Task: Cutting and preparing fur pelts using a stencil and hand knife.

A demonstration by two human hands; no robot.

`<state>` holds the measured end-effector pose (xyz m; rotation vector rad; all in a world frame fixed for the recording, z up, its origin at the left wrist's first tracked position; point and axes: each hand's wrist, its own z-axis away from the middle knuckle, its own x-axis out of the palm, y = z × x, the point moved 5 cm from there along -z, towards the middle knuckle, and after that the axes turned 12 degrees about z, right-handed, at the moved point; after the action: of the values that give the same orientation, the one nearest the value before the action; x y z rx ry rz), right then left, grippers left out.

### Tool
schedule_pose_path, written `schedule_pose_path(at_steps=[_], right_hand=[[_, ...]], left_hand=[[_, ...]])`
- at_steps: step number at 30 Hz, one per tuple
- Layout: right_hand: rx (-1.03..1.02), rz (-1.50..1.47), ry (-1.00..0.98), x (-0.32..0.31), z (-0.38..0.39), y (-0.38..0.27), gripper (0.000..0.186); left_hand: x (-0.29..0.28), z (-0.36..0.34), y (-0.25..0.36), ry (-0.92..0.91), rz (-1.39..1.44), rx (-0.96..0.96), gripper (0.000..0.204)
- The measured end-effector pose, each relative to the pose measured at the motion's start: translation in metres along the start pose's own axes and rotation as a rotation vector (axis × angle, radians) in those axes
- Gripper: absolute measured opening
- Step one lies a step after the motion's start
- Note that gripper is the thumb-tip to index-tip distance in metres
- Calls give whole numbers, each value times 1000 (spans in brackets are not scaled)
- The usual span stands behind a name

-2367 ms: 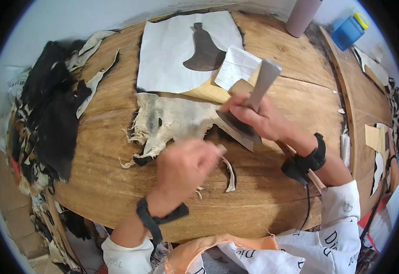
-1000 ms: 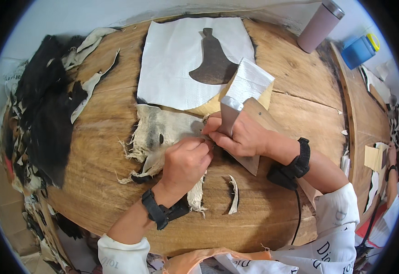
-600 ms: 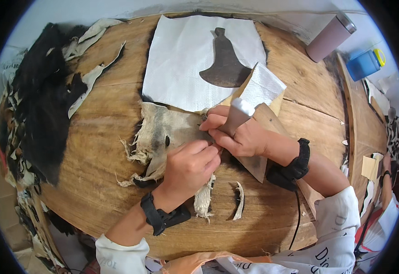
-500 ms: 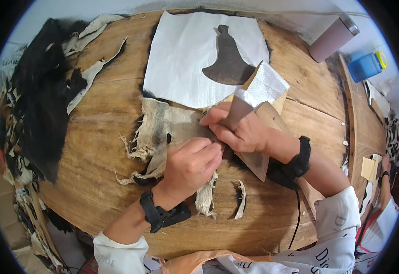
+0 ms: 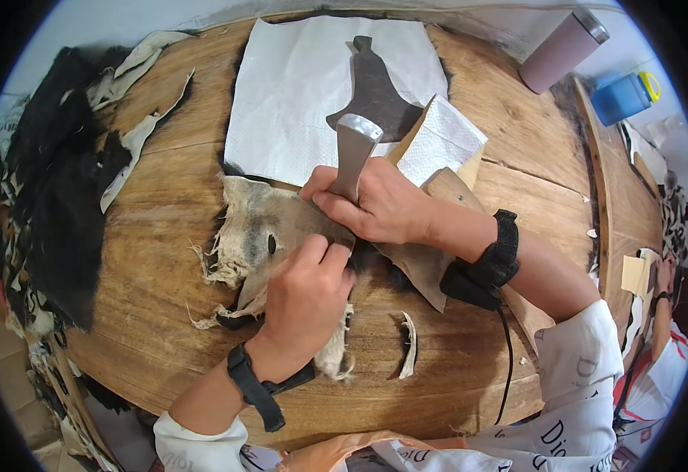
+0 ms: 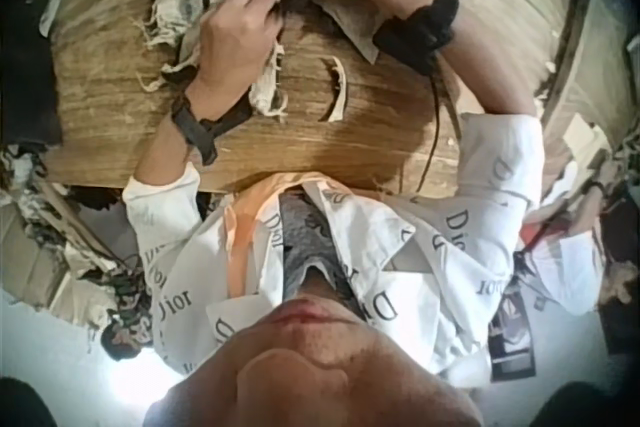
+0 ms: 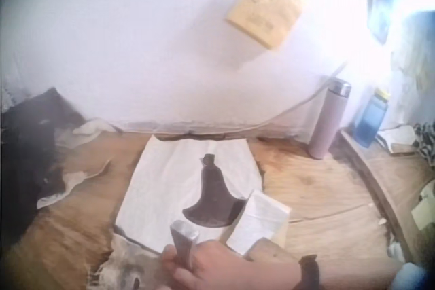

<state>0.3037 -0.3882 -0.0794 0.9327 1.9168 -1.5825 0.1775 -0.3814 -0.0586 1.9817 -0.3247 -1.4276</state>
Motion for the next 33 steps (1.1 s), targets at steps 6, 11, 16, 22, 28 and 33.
schedule_pose_path(at_steps=[6, 11, 16, 22, 28, 33], right_hand=[[-222, -99, 105, -4, 13, -2, 16], [-141, -80, -24, -4, 6, -1, 16], [-206, -64, 38, 4, -9, -3, 17], [-271, -18, 84, 6, -18, -7, 18], [-182, -39, 20, 12, -38, -4, 17], [-98, -6, -1, 15, -43, -1, 19]], left_hand=[[-10, 5, -14, 66, 117, -89, 22], [-14, 2, -8, 114, 168, 22, 26], [-17, 1, -11, 142, 198, 9, 27], [-23, -1, -11, 140, 213, 66, 26], [-41, 0, -10, 225, 187, 61, 28], [-54, 5, -12, 296, 151, 43, 30]])
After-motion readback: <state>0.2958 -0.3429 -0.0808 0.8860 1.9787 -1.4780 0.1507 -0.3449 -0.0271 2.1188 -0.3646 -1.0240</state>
